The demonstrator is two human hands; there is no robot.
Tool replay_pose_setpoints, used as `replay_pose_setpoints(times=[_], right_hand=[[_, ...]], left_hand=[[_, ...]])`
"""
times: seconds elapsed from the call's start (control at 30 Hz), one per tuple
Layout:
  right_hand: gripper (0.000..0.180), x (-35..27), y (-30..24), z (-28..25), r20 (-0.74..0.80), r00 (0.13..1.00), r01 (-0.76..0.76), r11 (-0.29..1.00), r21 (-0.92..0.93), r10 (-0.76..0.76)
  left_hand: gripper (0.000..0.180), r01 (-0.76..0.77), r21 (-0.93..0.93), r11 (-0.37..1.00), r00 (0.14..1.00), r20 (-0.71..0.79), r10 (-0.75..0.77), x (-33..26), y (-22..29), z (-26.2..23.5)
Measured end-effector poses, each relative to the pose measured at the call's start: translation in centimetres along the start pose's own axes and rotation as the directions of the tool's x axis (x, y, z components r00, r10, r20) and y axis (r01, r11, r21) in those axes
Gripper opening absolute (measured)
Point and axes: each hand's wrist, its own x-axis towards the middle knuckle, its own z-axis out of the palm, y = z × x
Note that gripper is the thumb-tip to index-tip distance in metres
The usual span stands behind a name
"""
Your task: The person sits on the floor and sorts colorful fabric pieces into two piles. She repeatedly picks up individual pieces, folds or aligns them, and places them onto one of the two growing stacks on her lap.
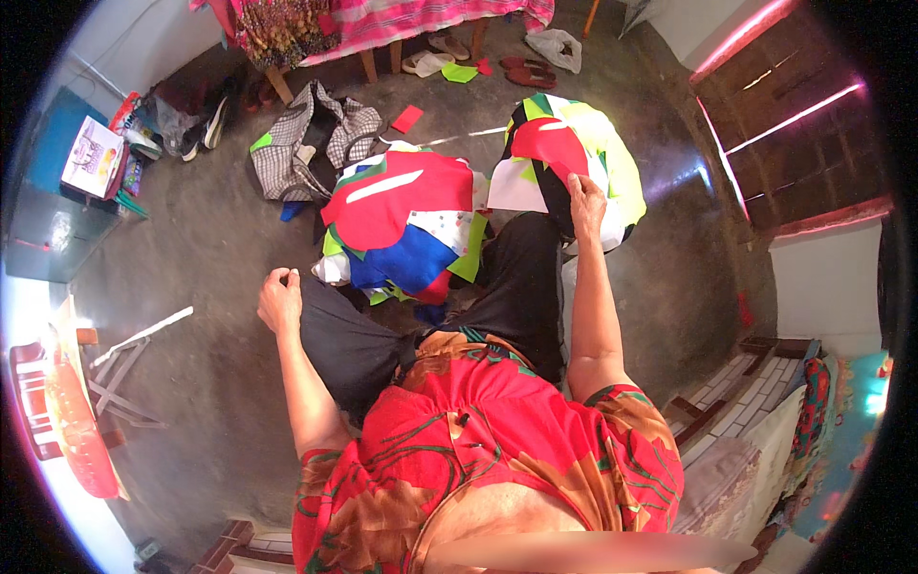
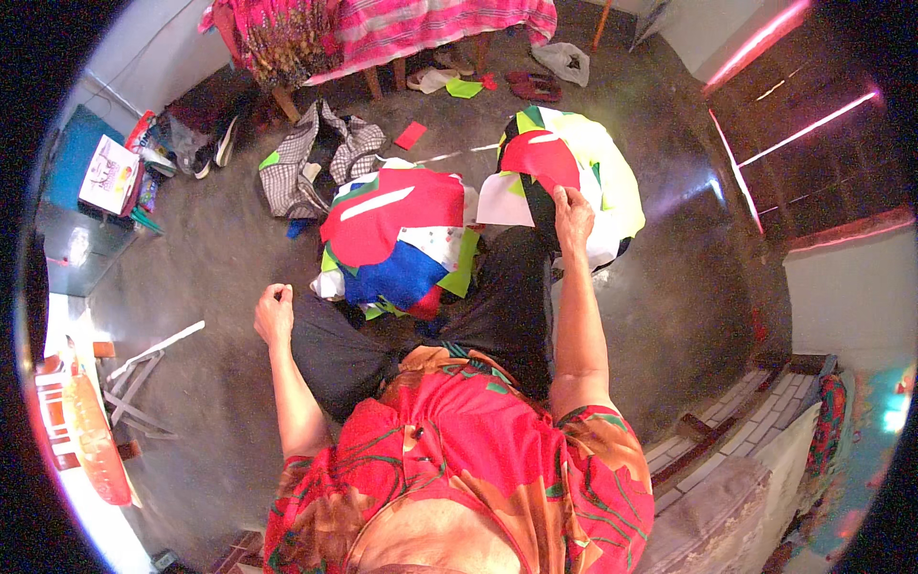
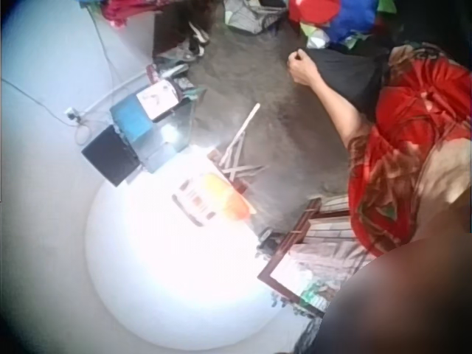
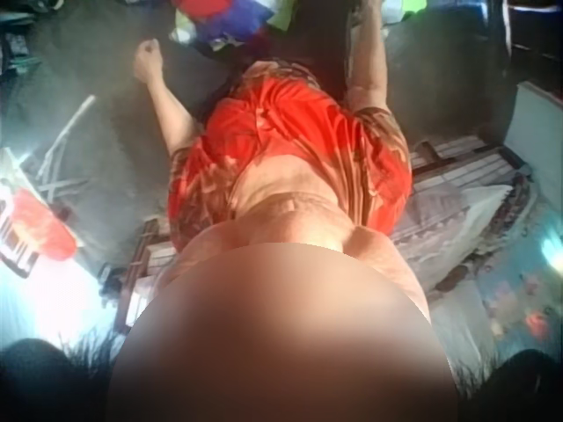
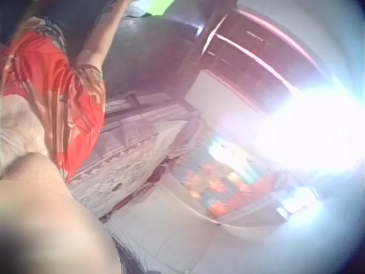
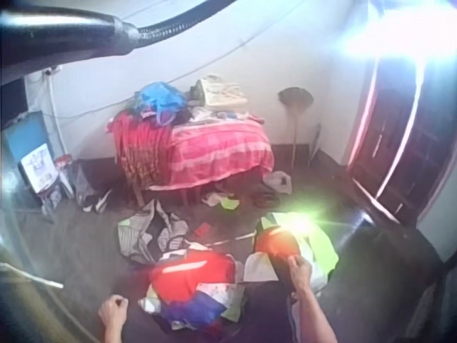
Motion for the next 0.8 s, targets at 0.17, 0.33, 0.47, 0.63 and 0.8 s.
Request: replay_pose_setpoints(times=[0.17,0.33,0.47,0.63,0.8], right_hand=[[0.035,0.4,-0.6,-0.4,0.042,0.998,-0.045,0.998,-0.054,0.047],[0.03,0.1,-1.4,0.2,0.025,0.992,-0.121,0.993,0.012,0.121],[0.03,0.2,-1.6,0.3,0.033,0.99,-0.134,0.991,-0.013,0.134],[0.029,0.4,-0.8,0.4,0.038,0.994,-0.106,0.994,-0.011,0.106],[0.03,0.2,-1.8,0.2,0.03,0.993,-0.112,0.992,-0.049,0.114]], left_hand=[[0.027,-0.012,-0.004,1.0,1.0,-0.009,0.012,0.0,-0.2,0.0],[0.027,-0.021,-0.009,1.0,1.0,-0.009,0.021,0.0,-0.5,0.0],[0.027,-0.033,-0.01,0.999,0.999,-0.014,0.033,-0.2,-0.4,-0.2],[0.025,0.007,-0.029,1.0,1.0,0.015,-0.006,-0.1,-0.1,-0.3],[0.026,0.0,-0.021,1.0,1.0,0.022,0.0,-0.1,-0.4,-0.1]])
